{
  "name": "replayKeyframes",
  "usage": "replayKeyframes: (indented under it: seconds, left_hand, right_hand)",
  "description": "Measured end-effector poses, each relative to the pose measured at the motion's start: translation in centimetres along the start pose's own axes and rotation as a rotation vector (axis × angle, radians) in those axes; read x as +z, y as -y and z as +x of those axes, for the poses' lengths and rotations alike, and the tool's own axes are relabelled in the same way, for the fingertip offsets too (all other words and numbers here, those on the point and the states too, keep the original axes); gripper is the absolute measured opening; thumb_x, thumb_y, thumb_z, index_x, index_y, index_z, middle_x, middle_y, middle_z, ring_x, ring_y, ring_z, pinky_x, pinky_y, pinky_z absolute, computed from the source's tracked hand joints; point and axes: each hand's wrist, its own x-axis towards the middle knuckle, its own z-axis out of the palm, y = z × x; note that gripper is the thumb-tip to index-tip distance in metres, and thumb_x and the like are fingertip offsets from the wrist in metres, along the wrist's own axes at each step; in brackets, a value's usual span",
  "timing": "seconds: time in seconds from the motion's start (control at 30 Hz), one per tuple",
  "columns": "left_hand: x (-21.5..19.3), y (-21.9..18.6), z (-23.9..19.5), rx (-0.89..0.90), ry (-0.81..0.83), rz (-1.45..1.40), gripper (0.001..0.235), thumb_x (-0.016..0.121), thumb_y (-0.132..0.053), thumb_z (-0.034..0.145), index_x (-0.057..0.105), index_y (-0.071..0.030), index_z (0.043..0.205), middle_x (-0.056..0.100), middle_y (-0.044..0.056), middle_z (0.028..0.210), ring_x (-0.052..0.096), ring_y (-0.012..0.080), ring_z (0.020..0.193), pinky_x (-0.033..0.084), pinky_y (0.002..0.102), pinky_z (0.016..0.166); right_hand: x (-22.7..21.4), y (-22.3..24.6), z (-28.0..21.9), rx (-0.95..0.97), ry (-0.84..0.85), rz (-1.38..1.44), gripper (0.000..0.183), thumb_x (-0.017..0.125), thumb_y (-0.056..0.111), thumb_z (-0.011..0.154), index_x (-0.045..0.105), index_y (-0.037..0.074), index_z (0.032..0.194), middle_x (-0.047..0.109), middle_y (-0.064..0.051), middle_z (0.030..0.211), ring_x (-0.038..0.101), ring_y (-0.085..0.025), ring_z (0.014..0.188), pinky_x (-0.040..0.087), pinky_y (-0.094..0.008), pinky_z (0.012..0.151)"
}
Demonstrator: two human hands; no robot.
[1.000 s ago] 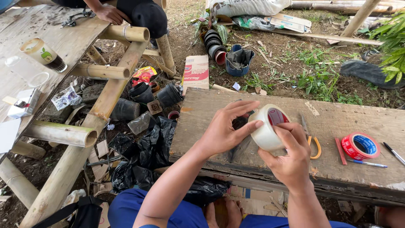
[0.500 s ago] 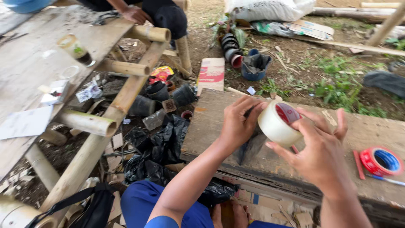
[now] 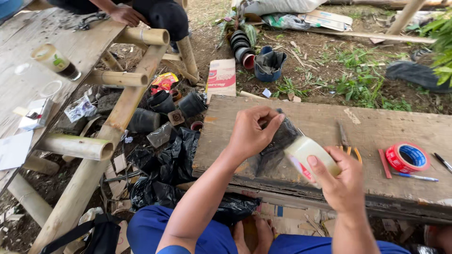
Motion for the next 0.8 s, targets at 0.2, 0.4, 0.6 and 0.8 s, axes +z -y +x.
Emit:
replayKeyframes:
  seconds: [0.2,0.4,0.6,0.8]
  left_hand:
    - [-0.7,-1.0,0.1,0.046,0.125,0.067,0.016,0.075,-0.011,0.093,0.07,0.002,0.085,0.061,0.007,0.068,0.047,0.0121,0.057,0.037,0.032,0.052]
    - [-0.4,-1.2,0.3,0.275,0.113,0.108,0.018,0.077,-0.012,0.095,0.069,0.003,0.091,0.059,0.008,0.094,0.061,0.0155,0.074,0.052,0.031,0.067]
    - [0.4,-0.8,0.4,0.164,0.04,0.212,0.016,0.081,-0.014,0.087,0.078,0.001,0.087,0.064,0.008,0.093,0.066,0.0195,0.071,0.053,0.032,0.061]
    - [0.8,-0.9,0.3,0.133,0.011,0.23,0.015,0.082,-0.015,0.087,0.078,0.0,0.088,0.066,0.008,0.095,0.069,0.0184,0.072,0.056,0.031,0.066]
  right_hand:
    - [3.2,-4.6,-2.6,-0.13,-0.113,0.368,0.028,0.07,0.024,0.103,0.065,-0.003,0.098,0.067,-0.006,0.08,0.061,-0.009,0.062,0.051,-0.022,0.068]
    - [3.6,-4.1,-3.0,-0.085,-0.205,0.33,0.027,0.07,0.023,0.097,0.067,-0.004,0.097,0.068,-0.007,0.077,0.062,-0.009,0.058,0.049,-0.023,0.052]
    - [3.0,-2.4,-2.2,-0.068,-0.182,0.331,0.027,0.069,0.022,0.098,0.068,-0.004,0.096,0.068,-0.007,0.074,0.062,-0.009,0.057,0.048,-0.022,0.053]
    - [2.5,-1.7,-1.9,-0.038,-0.137,0.288,0.025,0.07,0.022,0.096,0.068,-0.003,0.093,0.069,-0.007,0.073,0.061,-0.008,0.056,0.047,-0.022,0.051]
